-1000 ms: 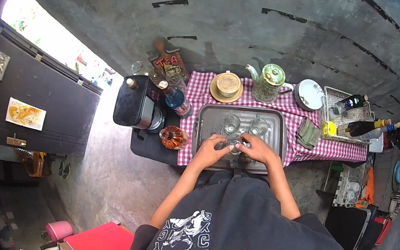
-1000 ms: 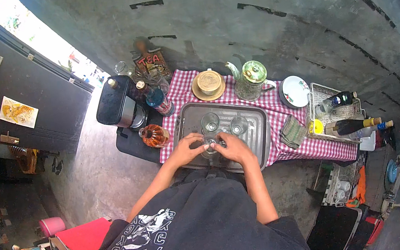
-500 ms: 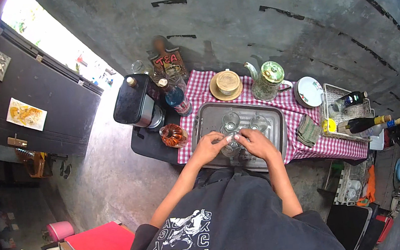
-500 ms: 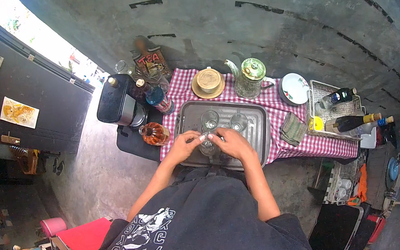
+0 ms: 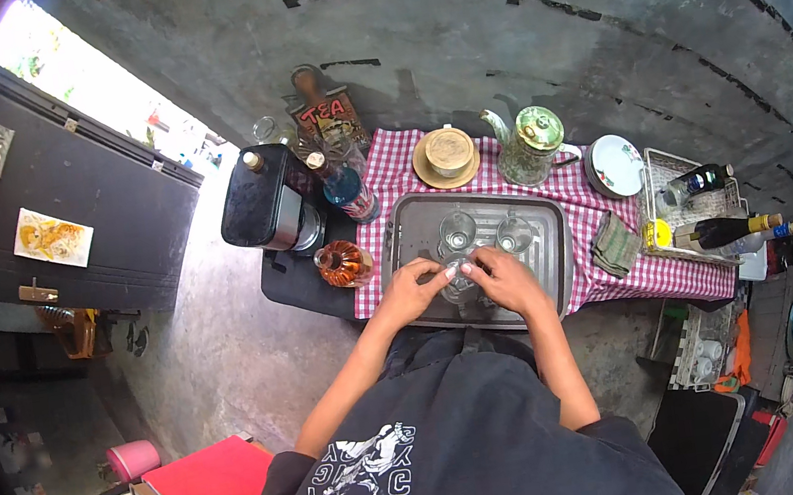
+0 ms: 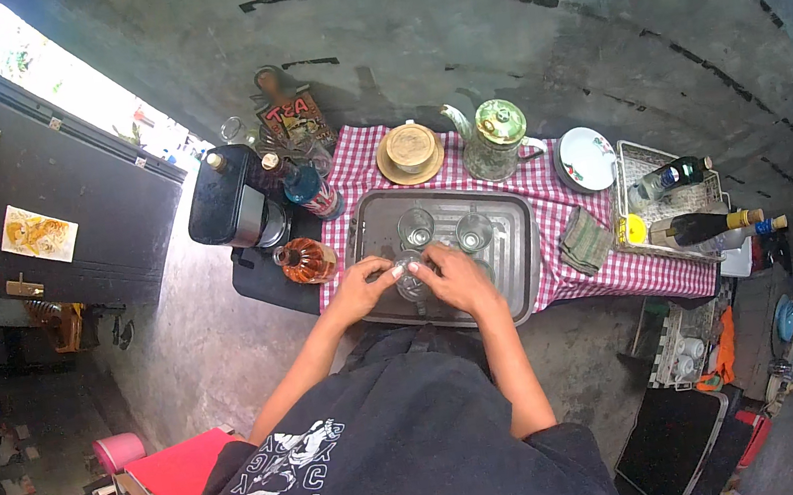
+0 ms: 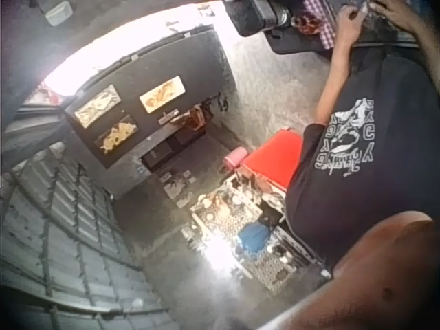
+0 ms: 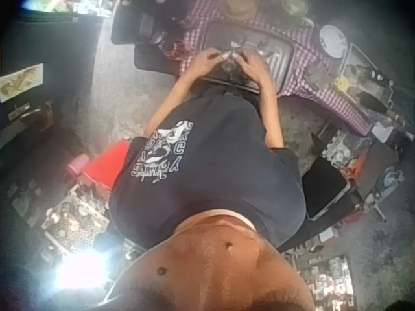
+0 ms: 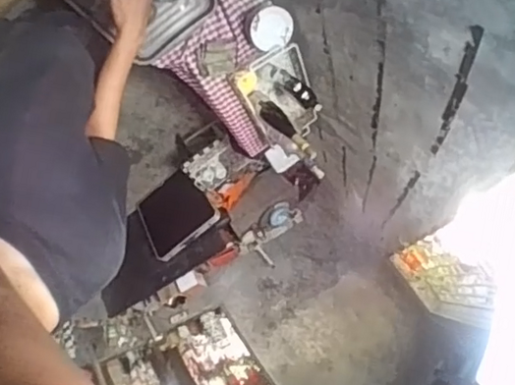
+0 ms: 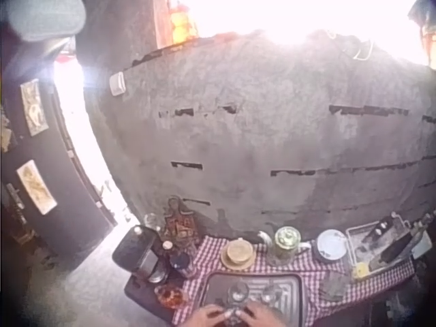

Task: Prepare and pour drinks into glasses at a bar station.

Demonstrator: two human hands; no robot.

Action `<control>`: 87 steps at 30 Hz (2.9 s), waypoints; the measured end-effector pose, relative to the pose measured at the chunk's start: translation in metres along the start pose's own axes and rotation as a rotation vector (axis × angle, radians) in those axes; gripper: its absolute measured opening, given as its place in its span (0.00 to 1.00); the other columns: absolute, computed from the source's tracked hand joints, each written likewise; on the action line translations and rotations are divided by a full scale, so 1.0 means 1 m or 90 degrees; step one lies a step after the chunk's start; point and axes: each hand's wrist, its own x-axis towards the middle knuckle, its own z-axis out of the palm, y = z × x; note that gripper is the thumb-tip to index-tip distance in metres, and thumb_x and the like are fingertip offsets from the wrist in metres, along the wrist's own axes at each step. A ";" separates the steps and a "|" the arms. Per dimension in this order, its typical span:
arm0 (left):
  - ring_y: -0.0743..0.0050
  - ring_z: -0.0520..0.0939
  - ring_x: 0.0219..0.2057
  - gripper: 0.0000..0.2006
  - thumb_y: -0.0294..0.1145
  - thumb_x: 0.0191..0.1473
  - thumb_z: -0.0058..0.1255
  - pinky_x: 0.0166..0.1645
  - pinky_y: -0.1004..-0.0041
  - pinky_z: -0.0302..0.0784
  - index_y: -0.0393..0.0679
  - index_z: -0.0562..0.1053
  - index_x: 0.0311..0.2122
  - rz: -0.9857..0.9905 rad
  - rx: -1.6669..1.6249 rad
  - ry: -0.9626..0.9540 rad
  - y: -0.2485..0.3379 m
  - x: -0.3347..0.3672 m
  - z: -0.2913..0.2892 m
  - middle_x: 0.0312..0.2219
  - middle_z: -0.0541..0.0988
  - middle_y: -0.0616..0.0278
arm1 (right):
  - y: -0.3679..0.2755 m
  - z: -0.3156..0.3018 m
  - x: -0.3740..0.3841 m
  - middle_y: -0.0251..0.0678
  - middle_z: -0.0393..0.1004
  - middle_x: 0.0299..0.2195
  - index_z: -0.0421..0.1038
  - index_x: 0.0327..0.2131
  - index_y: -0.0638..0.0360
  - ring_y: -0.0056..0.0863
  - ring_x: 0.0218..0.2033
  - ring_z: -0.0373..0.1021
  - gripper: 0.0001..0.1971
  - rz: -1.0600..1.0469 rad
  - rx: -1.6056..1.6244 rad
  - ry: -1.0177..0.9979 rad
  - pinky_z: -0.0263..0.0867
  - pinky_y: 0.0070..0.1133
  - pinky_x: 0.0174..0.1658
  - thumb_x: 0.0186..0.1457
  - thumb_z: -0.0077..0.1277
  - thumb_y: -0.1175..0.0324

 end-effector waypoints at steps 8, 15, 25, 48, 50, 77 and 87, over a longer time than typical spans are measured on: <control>0.78 0.80 0.32 0.22 0.38 0.57 0.56 0.38 0.78 0.74 0.29 0.70 0.49 -0.186 -0.184 -0.124 -0.015 0.004 0.003 0.35 0.80 0.59 | 0.011 0.009 -0.002 0.48 0.74 0.35 0.72 0.38 0.68 0.44 0.37 0.70 0.21 0.037 0.034 -0.023 0.65 0.32 0.42 0.57 0.51 0.55; 0.75 0.81 0.34 0.28 0.34 0.50 0.63 0.39 0.75 0.75 0.31 0.66 0.53 -0.138 -0.143 -0.093 -0.010 -0.010 0.013 0.36 0.79 0.57 | 0.018 0.008 -0.020 0.51 0.75 0.42 0.62 0.59 0.62 0.37 0.39 0.73 0.33 0.107 0.166 -0.076 0.66 0.26 0.46 0.52 0.56 0.57; 0.51 0.76 0.46 0.26 0.32 0.42 0.65 0.49 0.61 0.72 0.40 0.69 0.48 0.195 0.216 0.068 0.029 -0.038 0.009 0.43 0.74 0.54 | 0.002 0.000 -0.015 0.42 0.73 0.48 0.61 0.60 0.56 0.28 0.45 0.70 0.38 0.057 0.256 -0.116 0.66 0.25 0.48 0.46 0.65 0.62; 0.52 0.75 0.44 0.21 0.25 0.43 0.60 0.49 0.63 0.72 0.36 0.70 0.45 0.184 0.159 0.289 -0.003 -0.037 -0.124 0.43 0.71 0.51 | -0.042 0.046 0.015 0.41 0.73 0.45 0.67 0.51 0.62 0.34 0.47 0.70 0.32 0.063 0.063 0.023 0.64 0.26 0.50 0.40 0.68 0.64; 0.55 0.76 0.44 0.22 0.25 0.43 0.61 0.48 0.66 0.74 0.36 0.69 0.46 0.180 0.158 0.268 -0.021 -0.033 -0.138 0.43 0.71 0.52 | -0.044 0.065 0.017 0.43 0.75 0.44 0.68 0.49 0.61 0.36 0.46 0.71 0.31 0.085 0.100 0.065 0.65 0.28 0.49 0.41 0.68 0.63; 0.56 0.81 0.36 0.10 0.28 0.41 0.62 0.44 0.64 0.71 0.41 0.74 0.29 0.441 -0.050 -0.077 -0.140 0.056 -0.146 0.30 0.80 0.57 | -0.132 0.216 -0.010 0.37 0.73 0.45 0.65 0.51 0.64 0.24 0.46 0.70 0.29 0.316 0.140 0.443 0.66 0.22 0.50 0.44 0.65 0.76; 0.60 0.81 0.38 0.15 0.31 0.40 0.62 0.46 0.65 0.70 0.41 0.76 0.36 0.451 0.009 -0.121 -0.142 0.059 -0.155 0.33 0.81 0.59 | -0.139 0.254 -0.022 0.40 0.73 0.43 0.68 0.47 0.61 0.33 0.43 0.72 0.29 0.361 0.134 0.519 0.67 0.27 0.45 0.41 0.67 0.67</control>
